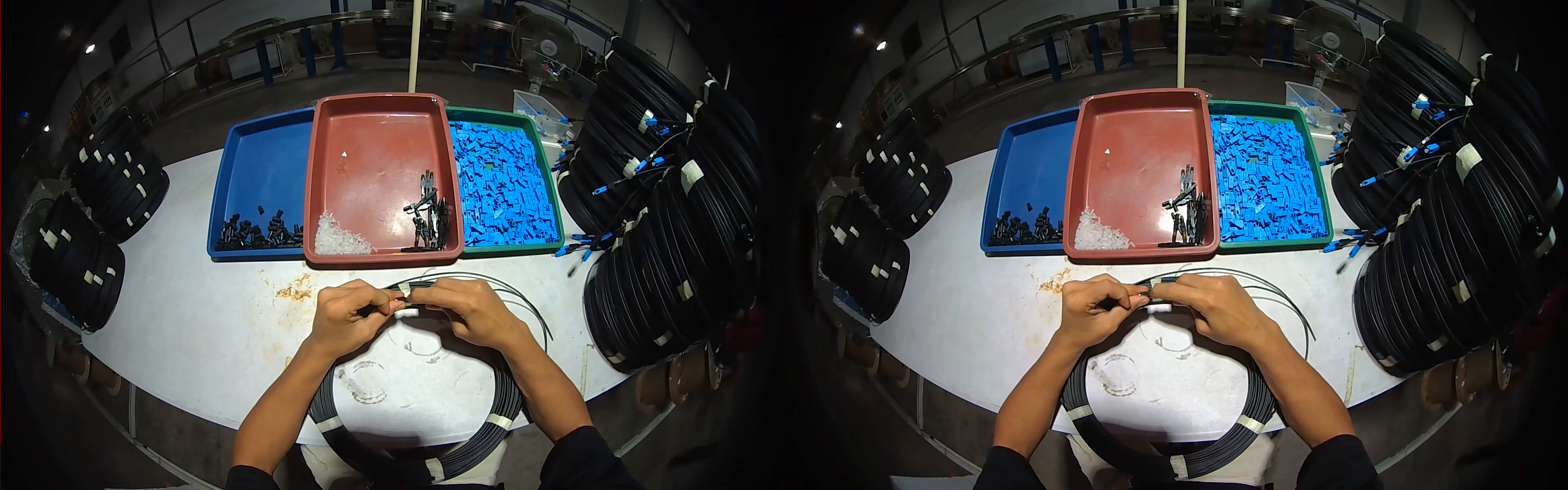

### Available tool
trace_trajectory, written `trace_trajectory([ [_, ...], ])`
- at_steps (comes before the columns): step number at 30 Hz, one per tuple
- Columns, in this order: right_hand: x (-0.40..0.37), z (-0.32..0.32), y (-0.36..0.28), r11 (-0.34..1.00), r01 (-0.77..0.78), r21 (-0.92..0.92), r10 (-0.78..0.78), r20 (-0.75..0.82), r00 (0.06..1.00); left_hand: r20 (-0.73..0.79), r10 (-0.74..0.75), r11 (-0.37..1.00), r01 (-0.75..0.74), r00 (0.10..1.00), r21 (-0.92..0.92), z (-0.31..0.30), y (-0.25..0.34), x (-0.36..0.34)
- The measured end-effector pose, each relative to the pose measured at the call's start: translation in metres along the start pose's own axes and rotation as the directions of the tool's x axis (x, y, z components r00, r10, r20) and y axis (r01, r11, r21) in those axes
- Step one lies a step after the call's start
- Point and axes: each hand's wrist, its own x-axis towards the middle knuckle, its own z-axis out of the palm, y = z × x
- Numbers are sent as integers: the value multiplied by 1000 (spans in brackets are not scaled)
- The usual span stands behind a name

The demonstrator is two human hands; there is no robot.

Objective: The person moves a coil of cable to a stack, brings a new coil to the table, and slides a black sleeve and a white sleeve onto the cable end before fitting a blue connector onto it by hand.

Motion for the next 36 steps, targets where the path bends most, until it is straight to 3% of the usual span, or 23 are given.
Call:
trace_trajectory([
  [8,-1,2,-3,1000,1,-27,-1,7,1000,8,3,1000,-3,1000,5,0,-2,-1],
  [11,2,6,-3,998,61,-11,-61,-35,998,55,-52,997,49,997,55,-5,4,0],
  [13,1,5,0,998,51,-27,-53,-73,996,60,-135,990,138,989,-34,-9,14,10],
  [15,0,4,0,996,70,-47,-74,-100,992,21,-113,992,112,993,53,-26,7,20],
  [17,-1,5,3,999,23,-27,-25,-107,994,-43,-402,911,395,915,-119,-40,1,32],
  [19,-1,8,6,1000,17,-22,-20,-112,994,-68,-312,931,319,948,179,-58,-15,46],
  [21,0,8,6,999,39,-18,-41,-125,991,25,-289,887,258,957,384,-75,-33,60],
  [23,1,6,8,998,59,-20,-61,-130,990,47,-290,882,248,956,401,-80,-48,70],
  [25,0,7,11,999,31,-12,-32,-116,993,194,-258,838,119,947,533,-79,-52,82],
  [26,0,8,13,1000,28,-10,-29,-127,992,249,-178,826,8,952,563,-76,-65,83],
  [27,0,8,12,1000,29,-9,-30,-128,991,249,-178,826,7,952,564,-73,-67,87],
  [29,1,6,11,1000,15,-13,-17,-124,992,424,-148,788,-152,894,596,-64,-72,96],
  [30,0,7,13,1000,14,-23,-17,-125,992,442,-121,774,-194,889,603,-59,-77,98],
  [36,1,5,11,999,7,-39,-11,-104,995,578,-180,765,-256,796,591,-47,-96,112],
])
